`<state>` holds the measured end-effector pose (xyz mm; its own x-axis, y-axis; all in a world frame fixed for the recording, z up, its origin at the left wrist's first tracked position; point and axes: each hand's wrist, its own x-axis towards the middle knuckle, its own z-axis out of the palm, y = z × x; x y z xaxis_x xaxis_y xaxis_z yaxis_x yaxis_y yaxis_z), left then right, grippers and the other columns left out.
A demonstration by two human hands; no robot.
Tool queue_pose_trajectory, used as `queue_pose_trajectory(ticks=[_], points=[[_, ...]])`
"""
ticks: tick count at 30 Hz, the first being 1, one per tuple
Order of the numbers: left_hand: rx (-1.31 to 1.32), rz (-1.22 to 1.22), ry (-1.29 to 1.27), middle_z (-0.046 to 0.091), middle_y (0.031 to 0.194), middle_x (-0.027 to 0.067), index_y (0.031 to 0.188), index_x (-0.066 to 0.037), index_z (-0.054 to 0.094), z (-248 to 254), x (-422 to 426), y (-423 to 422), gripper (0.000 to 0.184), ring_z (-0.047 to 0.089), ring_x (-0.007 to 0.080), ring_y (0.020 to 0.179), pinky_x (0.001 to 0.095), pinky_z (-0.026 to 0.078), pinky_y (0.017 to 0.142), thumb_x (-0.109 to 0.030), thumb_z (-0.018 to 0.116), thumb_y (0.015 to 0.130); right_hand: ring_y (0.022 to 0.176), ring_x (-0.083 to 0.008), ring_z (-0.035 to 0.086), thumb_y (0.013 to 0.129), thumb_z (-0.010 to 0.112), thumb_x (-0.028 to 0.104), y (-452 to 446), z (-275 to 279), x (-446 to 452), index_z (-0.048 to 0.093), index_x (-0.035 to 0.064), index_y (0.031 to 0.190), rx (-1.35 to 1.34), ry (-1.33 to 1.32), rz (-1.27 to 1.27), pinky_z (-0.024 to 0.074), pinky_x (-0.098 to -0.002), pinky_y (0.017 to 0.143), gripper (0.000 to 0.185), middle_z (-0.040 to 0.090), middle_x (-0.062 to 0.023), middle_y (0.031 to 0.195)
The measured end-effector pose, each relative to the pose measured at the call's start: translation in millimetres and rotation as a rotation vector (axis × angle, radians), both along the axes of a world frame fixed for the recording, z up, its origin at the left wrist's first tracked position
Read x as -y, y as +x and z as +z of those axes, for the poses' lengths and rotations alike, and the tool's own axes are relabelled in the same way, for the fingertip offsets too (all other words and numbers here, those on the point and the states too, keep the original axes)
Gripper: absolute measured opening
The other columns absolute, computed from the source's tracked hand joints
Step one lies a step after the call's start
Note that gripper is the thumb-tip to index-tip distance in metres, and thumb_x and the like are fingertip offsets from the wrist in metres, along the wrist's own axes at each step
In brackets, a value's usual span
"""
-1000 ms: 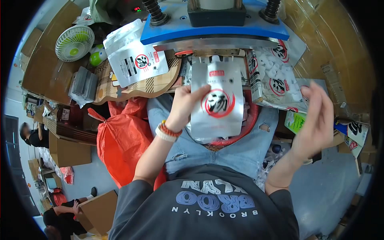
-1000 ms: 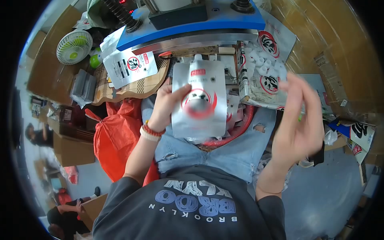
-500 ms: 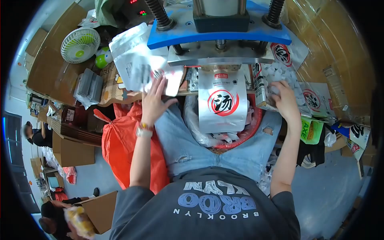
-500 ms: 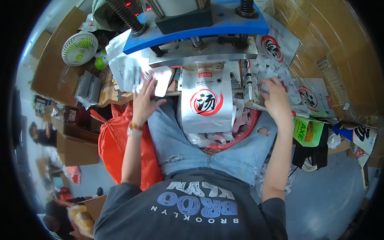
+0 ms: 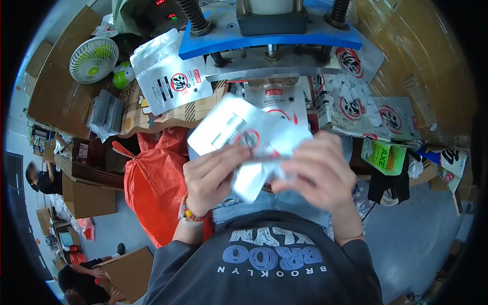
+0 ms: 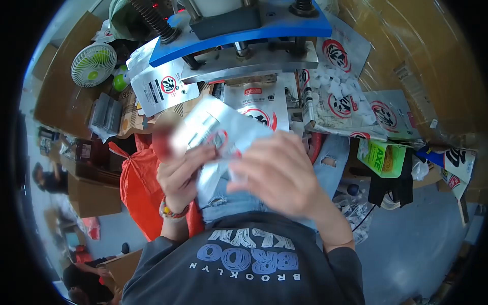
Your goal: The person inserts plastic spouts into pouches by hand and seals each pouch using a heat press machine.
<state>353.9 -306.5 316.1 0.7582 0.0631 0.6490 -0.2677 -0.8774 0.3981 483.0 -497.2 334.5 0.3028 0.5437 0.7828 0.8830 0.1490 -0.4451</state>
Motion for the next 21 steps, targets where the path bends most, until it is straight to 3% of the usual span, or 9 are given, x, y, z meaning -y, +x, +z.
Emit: queue_pose_trajectory(ticks=[5, 8, 11, 13, 14, 16, 17, 19, 21], points=[[-0.312, -0.230, -0.299, 0.073, 0.085, 0.0146, 0.094, 0.001, 0.073, 11.5, 11.8, 5.4, 0.019, 0.073, 0.0234, 0.076, 0.0273, 0.055, 0.067, -0.008, 0.073, 0.076, 0.083, -0.0223, 0.061, 0.061, 0.086, 0.036, 1.1, 17.5, 14.4, 0.066, 0.0058, 0.094, -0.187, -0.132, 0.011, 0.0420, -0.0372, 0.080, 0.049, 0.065, -0.0063, 0.090], [-0.712, -0.026, -0.963, 0.072, 0.082, 0.0066, 0.089, 0.003, 0.071, -40.2, 12.0, 42.9, 0.020, 0.067, 0.0110, 0.067, 0.0241, 0.050, 0.058, -0.017, 0.069, 0.089, 0.102, -0.0261, 0.059, 0.074, 0.081, 0.023, 21.0, -4.9, 5.9, 0.055, 0.0019, 0.126, -0.123, -0.324, -0.383, 0.0417, -0.0397, 0.095, 0.063, 0.061, -0.0124, 0.117], [-0.543, -0.021, -1.434, 0.071, 0.084, 0.0074, 0.092, 0.004, 0.070, -65.3, 1.3, 77.6, 0.025, 0.065, 0.0086, 0.066, 0.0235, 0.052, 0.058, -0.021, 0.069, 0.090, 0.104, -0.0202, 0.060, 0.092, 0.063, 0.012, 30.2, 9.7, 27.6, 0.060, -0.0019, 0.119, -0.296, -0.144, -0.500, 0.0453, -0.0324, 0.092, 0.031, 0.065, -0.0117, 0.114], [-0.535, -0.047, -1.467, 0.071, 0.086, 0.0085, 0.097, 0.005, 0.068, -61.6, -13.4, 95.0, 0.021, 0.067, 0.0111, 0.068, 0.0257, 0.054, 0.059, -0.015, 0.067, 0.090, 0.101, -0.0175, 0.060, 0.097, 0.054, 0.011, 49.3, 3.6, 31.0, 0.061, -0.0025, 0.118, -0.359, -0.088, -0.595, 0.0446, -0.0303, 0.091, 0.026, 0.067, -0.0106, 0.111], [-0.513, -0.058, -1.464, 0.071, 0.086, 0.0090, 0.097, 0.005, 0.068, -62.4, -18.7, 103.4, 0.020, 0.067, 0.0121, 0.069, 0.0267, 0.055, 0.059, -0.013, 0.067, 0.090, 0.100, -0.0240, 0.062, 0.100, 0.049, 0.016, 63.2, -7.6, 19.9, 0.061, -0.0029, 0.115, -0.348, -0.066, -0.665, 0.0454, -0.0332, 0.091, 0.027, 0.067, -0.0140, 0.109], [-0.474, -0.085, -1.570, 0.071, 0.090, 0.0103, 0.100, 0.005, 0.068, -66.1, -21.0, 111.6, 0.019, 0.068, 0.0142, 0.074, 0.0278, 0.056, 0.064, -0.010, 0.066, 0.089, 0.099, -0.0360, 0.060, 0.100, 0.048, 0.022, 98.2, -66.1, 16.7, 0.062, -0.0037, 0.109, -0.239, -0.668, -0.726, 0.0452, -0.0397, 0.090, 0.030, 0.064, -0.0205, 0.105], [-0.454, -0.090, -1.569, 0.071, 0.092, 0.0106, 0.100, 0.005, 0.068, -70.1, -22.8, 113.5, 0.019, 0.068, 0.0145, 0.077, 0.0279, 0.056, 0.066, -0.010, 0.066, 0.089, 0.098, -0.0443, 0.055, 0.099, 0.048, 0.026, 90.3, -78.7, 10.3, 0.060, -0.0041, 0.104, -0.227, -0.499, -0.737, 0.0436, -0.0454, 0.090, 0.033, 0.061, -0.0255, 0.103], [-0.489, -0.001, -1.520, 0.070, 0.094, 0.0103, 0.103, 0.004, 0.068, -71.6, -24.1, 110.8, 0.024, 0.067, 0.0118, 0.079, 0.0252, 0.052, 0.069, -0.016, 0.068, 0.089, 0.098, -0.0439, 0.056, 0.098, 0.050, 0.027, 78.4, -74.2, 20.1, 0.060, -0.0038, 0.105, -0.207, -0.578, -0.712, 0.0433, -0.0456, 0.091, 0.033, 0.061, -0.0250, 0.103], [-0.694, 0.143, -1.092, 0.070, 0.094, 0.0088, 0.104, 0.003, 0.069, -61.0, -50.2, 99.8, 0.032, 0.066, 0.0117, 0.083, 0.0252, 0.050, 0.072, -0.025, 0.071, 0.088, 0.098, -0.0381, 0.059, 0.093, 0.058, 0.020, 70.1, -79.5, 34.7, 0.059, -0.0042, 0.108, -0.150, -0.638, -0.652, 0.0456, -0.0417, 0.089, 0.028, 0.062, -0.0206, 0.104]])
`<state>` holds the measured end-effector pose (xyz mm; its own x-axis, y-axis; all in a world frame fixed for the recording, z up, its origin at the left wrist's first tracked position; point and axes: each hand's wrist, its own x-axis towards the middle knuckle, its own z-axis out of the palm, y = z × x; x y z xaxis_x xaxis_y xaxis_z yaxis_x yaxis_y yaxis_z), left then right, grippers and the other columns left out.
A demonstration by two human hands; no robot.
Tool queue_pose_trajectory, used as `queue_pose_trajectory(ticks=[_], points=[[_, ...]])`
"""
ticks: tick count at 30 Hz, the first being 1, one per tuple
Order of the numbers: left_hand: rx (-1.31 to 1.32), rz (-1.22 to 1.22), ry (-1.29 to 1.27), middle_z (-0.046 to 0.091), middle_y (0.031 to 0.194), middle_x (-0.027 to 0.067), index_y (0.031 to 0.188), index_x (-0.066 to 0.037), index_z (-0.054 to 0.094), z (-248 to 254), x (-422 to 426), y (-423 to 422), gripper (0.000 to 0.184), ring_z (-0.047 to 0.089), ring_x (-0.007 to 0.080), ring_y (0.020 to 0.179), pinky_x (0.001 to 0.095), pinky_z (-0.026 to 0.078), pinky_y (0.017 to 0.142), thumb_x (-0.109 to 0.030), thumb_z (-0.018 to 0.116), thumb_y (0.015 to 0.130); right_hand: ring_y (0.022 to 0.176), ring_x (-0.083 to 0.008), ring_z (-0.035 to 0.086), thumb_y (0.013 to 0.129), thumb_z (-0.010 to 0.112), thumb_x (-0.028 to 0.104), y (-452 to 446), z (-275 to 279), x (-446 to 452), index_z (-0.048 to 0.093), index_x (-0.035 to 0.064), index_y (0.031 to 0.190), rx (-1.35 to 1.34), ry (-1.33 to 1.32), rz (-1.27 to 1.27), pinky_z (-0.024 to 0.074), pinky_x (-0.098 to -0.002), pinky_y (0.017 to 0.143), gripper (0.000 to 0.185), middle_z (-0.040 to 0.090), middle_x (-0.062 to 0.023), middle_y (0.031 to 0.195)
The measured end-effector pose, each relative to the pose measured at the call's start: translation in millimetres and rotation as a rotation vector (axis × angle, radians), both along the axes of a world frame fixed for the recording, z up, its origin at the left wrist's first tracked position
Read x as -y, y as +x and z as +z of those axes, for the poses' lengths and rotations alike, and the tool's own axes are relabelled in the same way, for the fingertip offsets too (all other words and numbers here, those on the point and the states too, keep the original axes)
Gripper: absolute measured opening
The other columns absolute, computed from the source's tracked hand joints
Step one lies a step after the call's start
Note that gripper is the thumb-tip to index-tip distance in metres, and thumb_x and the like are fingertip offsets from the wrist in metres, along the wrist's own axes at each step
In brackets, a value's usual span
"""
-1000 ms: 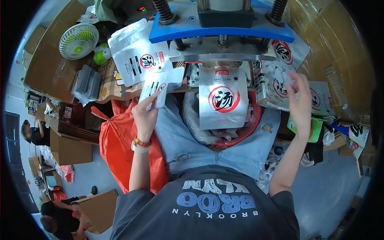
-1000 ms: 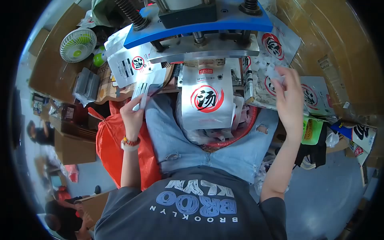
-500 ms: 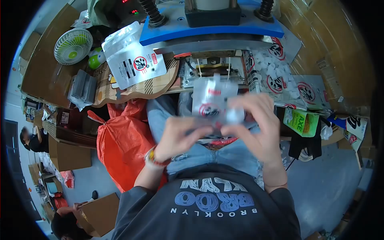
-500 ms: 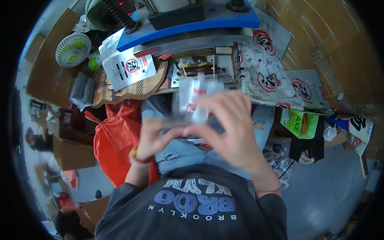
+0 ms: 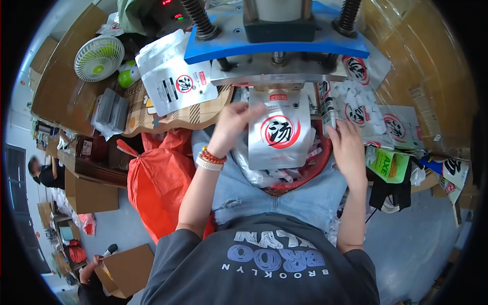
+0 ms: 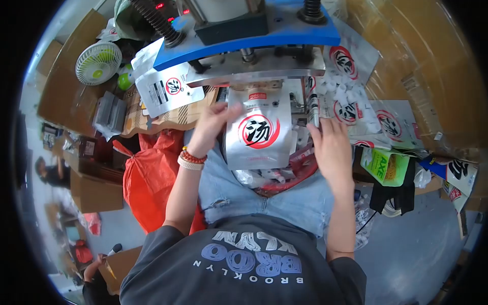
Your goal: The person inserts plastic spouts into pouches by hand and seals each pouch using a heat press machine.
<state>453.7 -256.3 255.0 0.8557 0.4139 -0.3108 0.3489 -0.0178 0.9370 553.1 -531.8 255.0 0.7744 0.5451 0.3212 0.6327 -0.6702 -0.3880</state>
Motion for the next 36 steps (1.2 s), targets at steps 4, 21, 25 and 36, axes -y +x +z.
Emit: queue_pose_trajectory(ticks=[4, 21, 25, 36], points=[[-0.015, 0.249, 1.345, 0.036, 0.150, 0.0154, 0.146, -0.006, 0.033, -44.4, -89.2, -31.5, 0.081, 0.032, 0.0288, 0.139, 0.0644, 0.014, 0.108, -0.055, 0.058, 0.088, 0.099, -0.0225, 0.061, 0.086, 0.064, 0.000, -0.8, 23.9, 17.7, 0.062, -0.0058, 0.107, -0.283, 0.282, 0.046, 0.0462, -0.0289, 0.089, 0.023, 0.063, -0.0137, 0.105], [0.686, -0.142, 1.129, 0.073, 0.098, 0.0118, 0.097, 0.001, 0.072, 67.7, 41.8, -108.2, 0.030, 0.071, 0.0271, 0.093, 0.0321, 0.058, 0.075, 0.010, 0.065, 0.069, 0.092, -0.0264, 0.066, 0.067, 0.075, 0.003, -78.5, 90.3, -37.8, 0.070, -0.0009, 0.096, 0.239, 0.531, 0.759, 0.0561, -0.0332, 0.074, 0.030, 0.068, -0.0111, 0.102], [0.726, -0.211, 0.954, 0.072, 0.099, 0.0137, 0.099, 0.000, 0.072, 80.5, 56.5, -108.4, 0.033, 0.072, 0.0260, 0.092, 0.0301, 0.058, 0.074, 0.005, 0.068, 0.066, 0.087, -0.0266, 0.067, 0.061, 0.076, -0.001, -92.2, 114.3, -10.8, 0.071, 0.0008, 0.089, 0.210, 0.620, 0.712, 0.0576, -0.0327, 0.068, 0.028, 0.070, -0.0126, 0.099], [0.610, -0.398, 0.750, 0.072, 0.101, 0.0112, 0.103, 0.000, 0.071, 75.6, 66.1, -92.5, 0.028, 0.072, 0.0265, 0.089, 0.0332, 0.058, 0.075, 0.001, 0.067, 0.075, 0.090, -0.0260, 0.065, 0.068, 0.077, 0.007, -81.6, 107.5, -5.1, 0.071, 0.0005, 0.100, 0.038, 0.504, 0.607, 0.0530, -0.0336, 0.074, 0.033, 0.069, -0.0095, 0.100]])
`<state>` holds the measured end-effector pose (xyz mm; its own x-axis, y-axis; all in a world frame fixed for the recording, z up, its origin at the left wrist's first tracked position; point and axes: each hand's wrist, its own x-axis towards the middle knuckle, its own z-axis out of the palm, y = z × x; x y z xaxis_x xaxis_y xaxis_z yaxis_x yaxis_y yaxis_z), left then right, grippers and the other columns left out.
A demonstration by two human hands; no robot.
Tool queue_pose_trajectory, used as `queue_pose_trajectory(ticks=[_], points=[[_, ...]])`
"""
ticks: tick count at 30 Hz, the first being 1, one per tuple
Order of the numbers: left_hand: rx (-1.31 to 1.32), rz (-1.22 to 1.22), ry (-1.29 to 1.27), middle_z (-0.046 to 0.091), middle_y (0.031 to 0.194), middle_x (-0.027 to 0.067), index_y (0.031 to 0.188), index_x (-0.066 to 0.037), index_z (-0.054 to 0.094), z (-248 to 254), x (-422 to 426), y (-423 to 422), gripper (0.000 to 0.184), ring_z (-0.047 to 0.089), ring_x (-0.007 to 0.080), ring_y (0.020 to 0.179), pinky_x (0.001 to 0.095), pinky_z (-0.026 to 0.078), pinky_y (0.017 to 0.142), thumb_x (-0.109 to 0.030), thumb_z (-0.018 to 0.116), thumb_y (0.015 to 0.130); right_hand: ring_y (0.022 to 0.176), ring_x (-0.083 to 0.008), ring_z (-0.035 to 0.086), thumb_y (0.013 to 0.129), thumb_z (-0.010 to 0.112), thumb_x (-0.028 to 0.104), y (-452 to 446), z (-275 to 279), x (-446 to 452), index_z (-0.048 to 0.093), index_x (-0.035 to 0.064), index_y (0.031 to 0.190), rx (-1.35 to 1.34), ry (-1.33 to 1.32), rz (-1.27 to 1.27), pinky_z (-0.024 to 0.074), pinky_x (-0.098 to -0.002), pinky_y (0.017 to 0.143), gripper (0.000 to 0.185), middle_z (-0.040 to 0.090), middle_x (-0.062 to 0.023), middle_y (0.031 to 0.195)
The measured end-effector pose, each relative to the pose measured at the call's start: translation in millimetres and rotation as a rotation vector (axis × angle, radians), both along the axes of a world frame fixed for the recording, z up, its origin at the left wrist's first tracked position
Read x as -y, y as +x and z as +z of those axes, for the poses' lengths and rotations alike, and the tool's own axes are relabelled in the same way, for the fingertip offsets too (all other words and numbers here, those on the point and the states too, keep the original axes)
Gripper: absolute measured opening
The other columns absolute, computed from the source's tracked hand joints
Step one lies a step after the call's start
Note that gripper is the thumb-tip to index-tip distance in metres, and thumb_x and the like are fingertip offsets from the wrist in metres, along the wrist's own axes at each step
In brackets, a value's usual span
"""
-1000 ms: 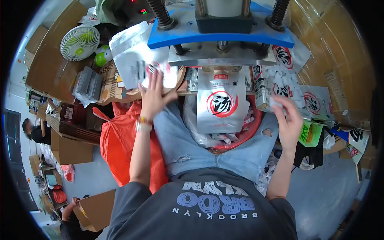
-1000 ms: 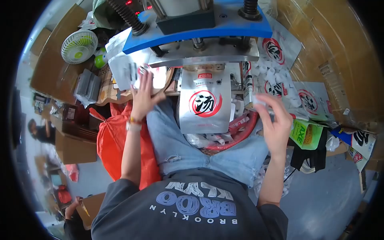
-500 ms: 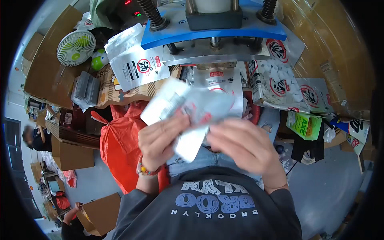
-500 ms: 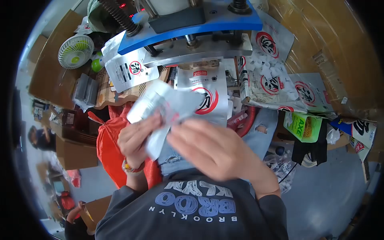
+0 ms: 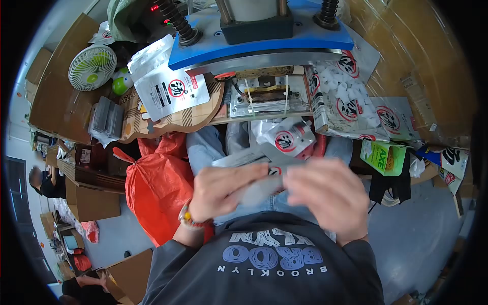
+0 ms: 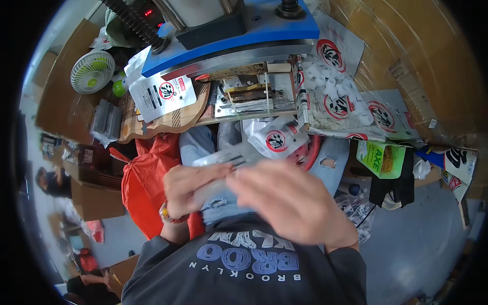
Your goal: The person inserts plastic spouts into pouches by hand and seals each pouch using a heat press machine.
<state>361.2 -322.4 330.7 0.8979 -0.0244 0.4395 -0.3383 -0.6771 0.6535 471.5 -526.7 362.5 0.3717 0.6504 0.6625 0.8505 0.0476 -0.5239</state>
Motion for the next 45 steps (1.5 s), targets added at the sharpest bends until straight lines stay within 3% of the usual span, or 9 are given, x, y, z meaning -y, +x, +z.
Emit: queue_pose_trajectory(ticks=[4, 13, 18, 20, 22, 26, 32, 40, 45], points=[[-0.482, 0.270, -0.533, 0.071, 0.080, 0.0007, 0.096, 0.005, 0.071, -75.5, -7.5, 36.9, 0.020, 0.059, 0.0019, 0.067, 0.0193, 0.047, 0.057, -0.014, 0.067, 0.091, 0.102, -0.0305, 0.063, 0.079, 0.074, 0.011, 45.1, -33.4, -17.9, 0.063, -0.0004, 0.118, -0.074, -0.014, -0.256, 0.0483, -0.0356, 0.090, 0.042, 0.067, -0.0129, 0.110], [-0.372, 0.314, -1.253, 0.070, 0.091, 0.0084, 0.098, 0.006, 0.068, -86.2, -32.5, 102.7, 0.020, 0.065, 0.0093, 0.074, 0.0243, 0.052, 0.063, -0.012, 0.067, 0.089, 0.116, -0.0352, 0.053, 0.085, 0.058, 0.002, 156.5, -126.1, -9.6, 0.057, 0.0082, 0.125, 0.280, -0.556, -0.612, 0.0426, -0.0413, 0.098, 0.040, 0.057, -0.0159, 0.126], [-0.081, 0.640, -0.497, 0.064, 0.120, 0.0135, 0.132, 0.000, 0.053, -89.0, -111.7, 86.5, 0.059, 0.062, 0.0223, 0.106, 0.0376, 0.047, 0.091, -0.035, 0.071, 0.087, 0.109, -0.0405, 0.054, 0.083, 0.059, 0.002, 144.4, -110.1, -5.2, 0.057, 0.0063, 0.120, 0.068, -0.636, -0.580, 0.0454, -0.0451, 0.091, 0.037, 0.058, -0.0187, 0.120], [-0.189, 0.949, 0.835, 0.049, 0.142, 0.0127, 0.140, -0.005, 0.045, -109.4, -149.3, 62.9, 0.074, 0.047, 0.0271, 0.131, 0.0476, 0.036, 0.105, -0.041, 0.073, 0.082, 0.102, -0.0339, 0.059, 0.086, 0.061, 0.005, 142.0, -110.0, -4.2, 0.057, 0.0040, 0.119, -0.022, -0.537, -0.558, 0.0481, -0.0385, 0.085, 0.034, 0.060, -0.0152, 0.110], [-0.301, 0.617, 0.689, 0.034, 0.154, 0.0087, 0.143, -0.010, 0.042, -112.3, -147.9, 32.1, 0.082, 0.029, 0.0284, 0.143, 0.0529, 0.024, 0.112, -0.046, 0.074, 0.077, 0.100, -0.0283, 0.059, 0.087, 0.062, 0.006, 136.5, -99.8, -1.0, 0.057, 0.0028, 0.118, -0.230, -0.309, -0.569, 0.0477, -0.0348, 0.084, 0.032, 0.060, -0.0138, 0.107], [-0.079, 0.741, 0.201, 0.072, 0.088, 0.0130, 0.103, -0.010, 0.074, -116.1, -139.0, -10.1, 0.028, 0.069, 0.0218, 0.068, 0.0286, 0.051, 0.058, 0.000, 0.066, 0.078, 0.091, -0.0192, 0.057, 0.084, 0.069, 0.008, 83.9, -27.4, 6.6, 0.063, -0.0007, 0.110, -0.267, 0.019, -0.507, 0.0458, -0.0297, 0.080, 0.028, 0.059, -0.0085, 0.101], [0.150, 0.582, 0.187, 0.073, 0.096, 0.0101, 0.101, -0.007, 0.073, -37.1, -45.8, -10.1, 0.044, 0.072, 0.0199, 0.087, 0.0273, 0.053, 0.063, 0.016, 0.061, 0.065, 0.085, -0.0243, 0.056, 0.067, 0.079, 0.006, 25.9, -10.1, -34.0, 0.068, 0.0025, 0.103, 0.215, 0.005, -0.183, 0.0425, -0.0376, 0.077, 0.038, 0.060, -0.0055, 0.089], [-0.068, 0.028, 0.026, 0.071, 0.105, 0.0137, 0.104, -0.004, 0.072, 19.9, -13.9, -13.3, 0.028, 0.071, 0.0260, 0.091, 0.0309, 0.057, 0.075, -0.005, 0.066, 0.077, 0.080, -0.0212, 0.052, 0.062, 0.083, 0.032, 19.7, 17.1, -15.6, 0.073, 0.0100, 0.100, 0.024, -0.069, 0.069, 0.0363, -0.0363, 0.077, 0.045, 0.059, -0.0003, 0.087], [-0.450, 0.287, -0.820, 0.070, 0.078, 0.0017, 0.099, 0.003, 0.072, -77.2, -13.2, 47.5, 0.023, 0.060, 0.0041, 0.066, 0.0216, 0.048, 0.056, -0.019, 0.065, 0.093, 0.114, -0.0329, 0.052, 0.081, 0.073, 0.027, 53.7, -24.5, -13.6, 0.059, 0.0032, 0.124, -0.090, -0.174, -0.376, 0.0369, -0.0412, 0.100, 0.051, 0.060, -0.0152, 0.115]])
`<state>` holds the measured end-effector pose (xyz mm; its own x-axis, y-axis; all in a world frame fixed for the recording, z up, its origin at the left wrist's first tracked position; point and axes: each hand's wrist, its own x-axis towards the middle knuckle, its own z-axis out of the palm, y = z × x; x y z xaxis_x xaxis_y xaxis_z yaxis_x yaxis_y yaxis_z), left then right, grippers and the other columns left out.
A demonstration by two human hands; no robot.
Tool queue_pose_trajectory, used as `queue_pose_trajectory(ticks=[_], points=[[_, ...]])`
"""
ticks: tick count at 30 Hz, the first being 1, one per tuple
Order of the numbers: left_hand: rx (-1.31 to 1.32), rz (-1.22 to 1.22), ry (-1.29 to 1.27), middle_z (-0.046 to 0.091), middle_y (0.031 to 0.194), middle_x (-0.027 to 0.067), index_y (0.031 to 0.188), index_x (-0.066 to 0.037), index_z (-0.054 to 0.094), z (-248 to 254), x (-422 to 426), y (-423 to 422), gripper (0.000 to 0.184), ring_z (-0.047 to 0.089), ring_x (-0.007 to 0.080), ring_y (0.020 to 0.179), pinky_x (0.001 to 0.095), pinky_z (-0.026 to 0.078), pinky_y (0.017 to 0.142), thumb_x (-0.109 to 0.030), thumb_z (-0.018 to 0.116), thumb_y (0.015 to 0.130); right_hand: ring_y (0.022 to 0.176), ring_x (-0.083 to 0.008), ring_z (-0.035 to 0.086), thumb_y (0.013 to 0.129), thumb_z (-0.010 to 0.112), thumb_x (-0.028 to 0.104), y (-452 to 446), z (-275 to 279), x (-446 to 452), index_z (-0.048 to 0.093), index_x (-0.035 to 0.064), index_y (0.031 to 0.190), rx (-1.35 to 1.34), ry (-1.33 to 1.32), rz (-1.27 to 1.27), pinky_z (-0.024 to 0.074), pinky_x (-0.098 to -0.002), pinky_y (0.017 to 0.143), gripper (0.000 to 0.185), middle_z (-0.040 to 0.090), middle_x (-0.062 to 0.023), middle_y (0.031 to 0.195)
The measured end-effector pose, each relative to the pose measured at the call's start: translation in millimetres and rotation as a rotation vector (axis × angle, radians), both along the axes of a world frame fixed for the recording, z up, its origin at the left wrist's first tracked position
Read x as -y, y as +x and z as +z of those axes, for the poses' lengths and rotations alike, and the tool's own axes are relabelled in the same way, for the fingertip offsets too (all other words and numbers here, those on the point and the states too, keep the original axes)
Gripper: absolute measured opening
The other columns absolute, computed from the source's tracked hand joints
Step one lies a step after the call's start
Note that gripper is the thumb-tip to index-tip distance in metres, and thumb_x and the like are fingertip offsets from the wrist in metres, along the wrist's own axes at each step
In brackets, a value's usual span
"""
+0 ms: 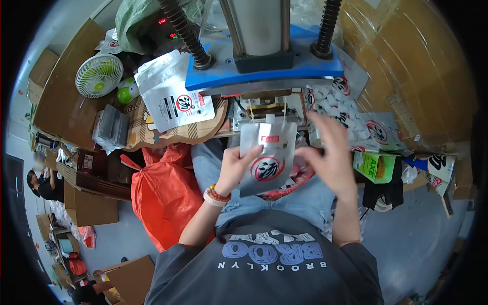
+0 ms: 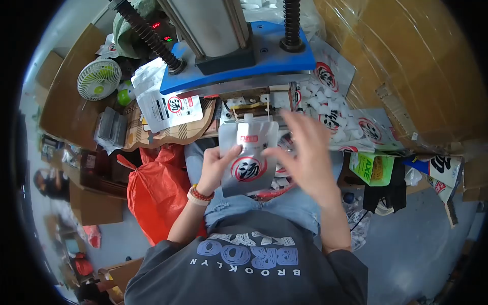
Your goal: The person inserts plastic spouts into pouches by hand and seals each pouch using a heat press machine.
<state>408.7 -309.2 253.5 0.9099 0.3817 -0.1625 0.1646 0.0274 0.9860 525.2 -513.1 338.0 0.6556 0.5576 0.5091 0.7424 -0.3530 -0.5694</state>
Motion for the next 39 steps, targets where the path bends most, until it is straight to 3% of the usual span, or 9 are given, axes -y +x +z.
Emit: queue_pose_trajectory(ticks=[5, 10, 14, 15, 18, 21, 27, 32, 39], points=[[0.096, 0.111, -0.495, 0.070, 0.095, 0.0111, 0.103, 0.007, 0.064, 8.7, -15.8, 49.5, 0.021, 0.068, 0.0146, 0.079, 0.0278, 0.056, 0.068, -0.011, 0.062, 0.093, 0.100, -0.0402, 0.056, 0.096, 0.054, 0.026, 33.7, -2.9, 34.0, 0.059, -0.0032, 0.117, 0.069, -0.414, -0.490, 0.0436, -0.0457, 0.087, 0.036, 0.061, -0.0213, 0.106], [-0.006, 0.152, -0.399, 0.069, 0.097, 0.0098, 0.106, 0.006, 0.063, -4.2, -24.2, 58.5, 0.029, 0.066, 0.0124, 0.088, 0.0258, 0.053, 0.074, -0.019, 0.066, 0.092, 0.089, -0.0401, 0.056, 0.097, 0.050, 0.019, 48.7, -77.7, 38.9, 0.058, -0.0022, 0.108, -0.117, -0.411, -0.160, 0.0435, -0.0486, 0.079, 0.025, 0.056, -0.0202, 0.097], [0.046, 0.415, 0.456, 0.062, 0.120, 0.0193, 0.134, 0.001, 0.047, 17.4, -80.2, 34.8, 0.069, 0.061, 0.0230, 0.107, 0.0395, 0.045, 0.094, -0.042, 0.071, 0.086, 0.088, -0.0254, 0.061, 0.094, 0.053, 0.007, 44.6, -51.8, 48.5, 0.060, -0.0001, 0.114, -0.370, -0.148, 0.009, 0.0478, -0.0340, 0.078, 0.022, 0.059, -0.0116, 0.103], [-0.131, 0.507, 1.407, 0.046, 0.142, 0.0218, 0.138, -0.002, 0.043, 10.2, -108.8, 26.4, 0.081, 0.046, 0.0294, 0.130, 0.0565, 0.030, 0.104, -0.053, 0.070, 0.081, 0.089, -0.0155, 0.059, 0.090, 0.058, 0.001, 48.3, -53.4, 52.4, 0.061, -0.0014, 0.115, -0.471, -0.120, -0.012, 0.0469, -0.0267, 0.078, 0.025, 0.062, -0.0077, 0.105], [-0.265, 0.147, 1.563, 0.035, 0.152, 0.0130, 0.138, -0.006, 0.045, -32.8, -144.6, -8.9, 0.074, 0.032, 0.0306, 0.141, 0.0585, 0.029, 0.107, -0.044, 0.071, 0.081, 0.095, -0.0130, 0.058, 0.086, 0.063, -0.004, 52.2, -64.2, 52.9, 0.061, -0.0042, 0.114, -0.779, 0.202, -0.114, 0.0469, -0.0253, 0.082, 0.029, 0.064, -0.0081, 0.107], [0.065, 0.203, 1.373, 0.070, 0.110, 0.0090, 0.110, -0.014, 0.071, -38.3, -128.9, -38.1, 0.031, 0.067, 0.0241, 0.104, 0.0301, 0.053, 0.079, -0.007, 0.067, 0.080, 0.098, -0.0157, 0.060, 0.079, 0.069, -0.006, 33.7, -35.3, 42.3, 0.062, -0.0047, 0.112, -0.482, 0.302, -0.040, 0.0482, -0.0272, 0.085, 0.033, 0.066, -0.0095, 0.105], [0.151, 0.402, 0.952, 0.073, 0.097, 0.0098, 0.100, -0.008, 0.073, 27.5, -53.5, -48.0, 0.044, 0.071, 0.0234, 0.089, 0.0302, 0.055, 0.075, 0.017, 0.060, 0.066, 0.092, -0.0267, 0.065, 0.069, 0.078, -0.005, -24.4, 24.1, -13.8, 0.066, -0.0026, 0.104, 0.262, 0.289, 0.153, 0.0524, -0.0364, 0.081, 0.037, 0.069, -0.0147, 0.100], [0.446, -0.033, 1.131, 0.072, 0.102, 0.0075, 0.098, -0.005, 0.072, 72.8, -26.8, -54.3, 0.037, 0.071, 0.0237, 0.093, 0.0313, 0.058, 0.074, 0.009, 0.065, 0.065, 0.086, -0.0237, 0.065, 0.067, 0.079, 0.006, -38.9, 28.0, -27.4, 0.070, 0.0023, 0.094, 0.271, 0.152, 0.497, 0.0529, -0.0344, 0.073, 0.028, 0.070, -0.0090, 0.097], [-0.053, -0.276, 0.183, 0.073, 0.082, 0.0089, 0.097, 0.001, 0.073, 45.1, -9.2, -30.1, 0.018, 0.069, 0.0119, 0.075, 0.0258, 0.052, 0.062, -0.015, 0.068, 0.090, 0.098, -0.0284, 0.061, 0.063, 0.084, 0.014, -25.9, 28.1, -20.7, 0.066, 0.0016, 0.112, -0.022, 0.118, 0.278, 0.0475, -0.0390, 0.088, 0.053, 0.068, -0.0089, 0.105]])
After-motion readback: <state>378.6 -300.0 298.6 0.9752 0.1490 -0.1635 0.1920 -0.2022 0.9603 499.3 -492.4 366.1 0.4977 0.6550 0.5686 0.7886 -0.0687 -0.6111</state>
